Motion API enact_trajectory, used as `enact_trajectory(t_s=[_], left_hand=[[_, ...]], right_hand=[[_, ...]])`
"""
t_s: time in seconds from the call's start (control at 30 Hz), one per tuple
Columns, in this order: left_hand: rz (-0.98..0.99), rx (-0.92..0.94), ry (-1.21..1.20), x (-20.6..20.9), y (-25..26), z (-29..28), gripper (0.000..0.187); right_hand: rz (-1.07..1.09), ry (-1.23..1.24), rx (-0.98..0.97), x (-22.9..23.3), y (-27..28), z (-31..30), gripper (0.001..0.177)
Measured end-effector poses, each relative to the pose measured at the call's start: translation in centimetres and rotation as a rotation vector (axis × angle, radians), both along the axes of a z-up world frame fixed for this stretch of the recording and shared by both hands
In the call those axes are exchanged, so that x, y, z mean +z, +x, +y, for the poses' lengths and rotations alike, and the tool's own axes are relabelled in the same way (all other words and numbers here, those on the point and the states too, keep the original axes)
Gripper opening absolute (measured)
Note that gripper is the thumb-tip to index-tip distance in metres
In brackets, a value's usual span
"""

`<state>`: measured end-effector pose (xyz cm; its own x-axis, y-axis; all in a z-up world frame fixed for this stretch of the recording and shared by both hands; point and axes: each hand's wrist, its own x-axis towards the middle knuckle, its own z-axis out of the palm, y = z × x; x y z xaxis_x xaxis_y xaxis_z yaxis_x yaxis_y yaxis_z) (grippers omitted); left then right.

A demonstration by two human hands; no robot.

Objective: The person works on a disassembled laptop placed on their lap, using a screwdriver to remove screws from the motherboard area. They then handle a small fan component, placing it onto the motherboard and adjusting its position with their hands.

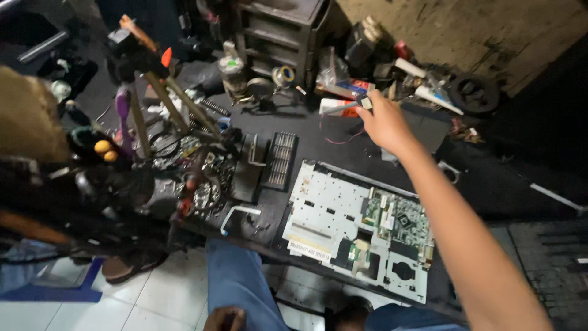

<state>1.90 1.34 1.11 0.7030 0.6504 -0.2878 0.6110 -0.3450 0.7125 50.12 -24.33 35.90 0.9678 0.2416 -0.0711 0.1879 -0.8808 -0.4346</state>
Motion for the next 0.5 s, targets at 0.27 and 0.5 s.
enact_trajectory(t_s=[0.27,0.5], left_hand=[[-0.347,-0.115,-0.453,25.9,9.5,-3.1,0.018],[-0.157,-0.754,-0.556,35.8,15.1,-6.7,0.032]], right_hand=[[0.449,0.257,0.19,4.2,-20.2,-1.3,0.021],[0.798,0.187,-0.044,4.8,-28.0,-3.1,0.041]])
